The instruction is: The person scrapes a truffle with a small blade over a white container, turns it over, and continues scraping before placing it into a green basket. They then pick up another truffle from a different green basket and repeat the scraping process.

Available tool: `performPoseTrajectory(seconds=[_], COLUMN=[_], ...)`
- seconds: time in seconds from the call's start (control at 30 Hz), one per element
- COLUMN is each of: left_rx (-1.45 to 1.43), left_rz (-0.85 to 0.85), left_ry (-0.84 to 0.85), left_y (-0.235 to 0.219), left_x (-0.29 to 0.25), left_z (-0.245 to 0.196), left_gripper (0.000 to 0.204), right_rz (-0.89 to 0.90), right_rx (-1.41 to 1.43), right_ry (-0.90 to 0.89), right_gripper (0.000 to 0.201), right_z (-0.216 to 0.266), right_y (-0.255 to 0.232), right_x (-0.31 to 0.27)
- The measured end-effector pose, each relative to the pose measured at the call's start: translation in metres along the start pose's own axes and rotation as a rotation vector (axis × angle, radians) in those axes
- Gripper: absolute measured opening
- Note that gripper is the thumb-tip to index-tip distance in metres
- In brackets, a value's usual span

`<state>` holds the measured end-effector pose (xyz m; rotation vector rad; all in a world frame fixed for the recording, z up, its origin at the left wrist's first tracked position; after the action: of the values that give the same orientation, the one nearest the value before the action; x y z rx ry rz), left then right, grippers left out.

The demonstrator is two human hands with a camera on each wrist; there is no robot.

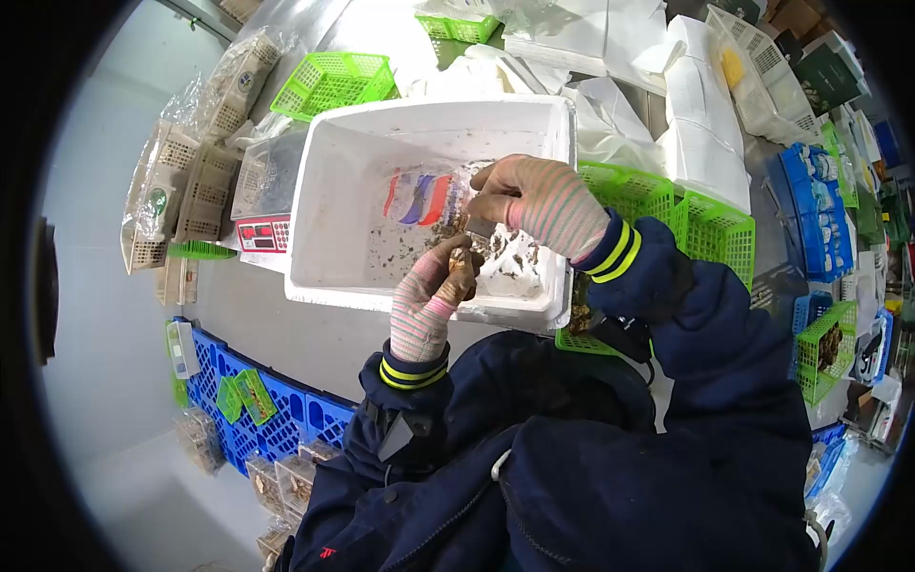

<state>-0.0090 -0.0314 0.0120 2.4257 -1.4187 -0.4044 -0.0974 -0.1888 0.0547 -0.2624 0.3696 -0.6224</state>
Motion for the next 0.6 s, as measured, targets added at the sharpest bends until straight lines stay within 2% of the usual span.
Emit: performPoseTrajectory(seconds=[0.07,0.1,0.13,0.2,0.23,0.27,0.33,0.4,0.47,0.5,0.53,0.6], left_rx=[0.028,0.034,0.041,0.068,0.071,0.073,0.102,0.035,-0.008,-0.051,-0.052,-0.197], left_rz=[0.041,0.058,0.08,0.062,0.086,0.109,0.094,0.132,0.136,0.135,0.133,0.144], left_ry=[0.015,0.023,0.031,0.032,0.032,0.029,0.041,0.027,0.034,0.04,0.038,0.0], left_y=[0.001,0.002,0.004,0.008,0.009,0.009,0.004,0.005,0.007,0.007,0.005,0.004], left_x=[-0.001,-0.002,-0.003,-0.003,-0.004,-0.005,-0.006,-0.006,-0.008,-0.01,-0.011,-0.012], left_z=[0.0,0.0,-0.001,-0.005,-0.006,-0.006,0.001,0.004,0.006,0.006,0.009,0.014], left_gripper=[0.036,0.035,0.035,0.04,0.037,0.035,0.036,0.037,0.038,0.04,0.04,0.053], right_rz=[0.064,0.037,0.031,0.018,-0.006,-0.004,0.068,0.057,-0.009,0.019,0.022,0.065], right_rx=[0.16,0.044,0.047,-0.074,0.05,0.051,-0.014,-0.027,0.096,0.093,0.094,0.011], right_ry=[-0.089,-0.214,-0.21,0.022,0.028,0.03,-0.237,-0.228,0.033,-0.051,-0.049,-0.199], right_gripper=[0.024,0.024,0.024,0.022,0.023,0.023,0.025,0.024,0.024,0.026,0.026,0.026], right_z=[0.001,0.003,0.003,-0.001,-0.004,-0.005,0.005,0.005,0.0,0.005,0.004,0.006], right_y=[0.0,0.001,-0.001,-0.005,-0.007,-0.007,-0.003,-0.003,-0.009,-0.007,-0.006,-0.003], right_x=[-0.005,-0.007,-0.007,0.0,-0.002,-0.004,-0.01,-0.011,-0.007,-0.012,-0.012,-0.014])
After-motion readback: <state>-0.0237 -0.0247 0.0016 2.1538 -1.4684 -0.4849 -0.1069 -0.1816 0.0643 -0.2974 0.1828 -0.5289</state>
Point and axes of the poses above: each hand's wrist, its own x-axis towards the middle knuckle, its own y-axis out of the palm, z = x × y, the point moved 4 cm from there along x, towards the middle knuckle, and after that the axes turned 9 degrees about y, right-handed, at the moved point
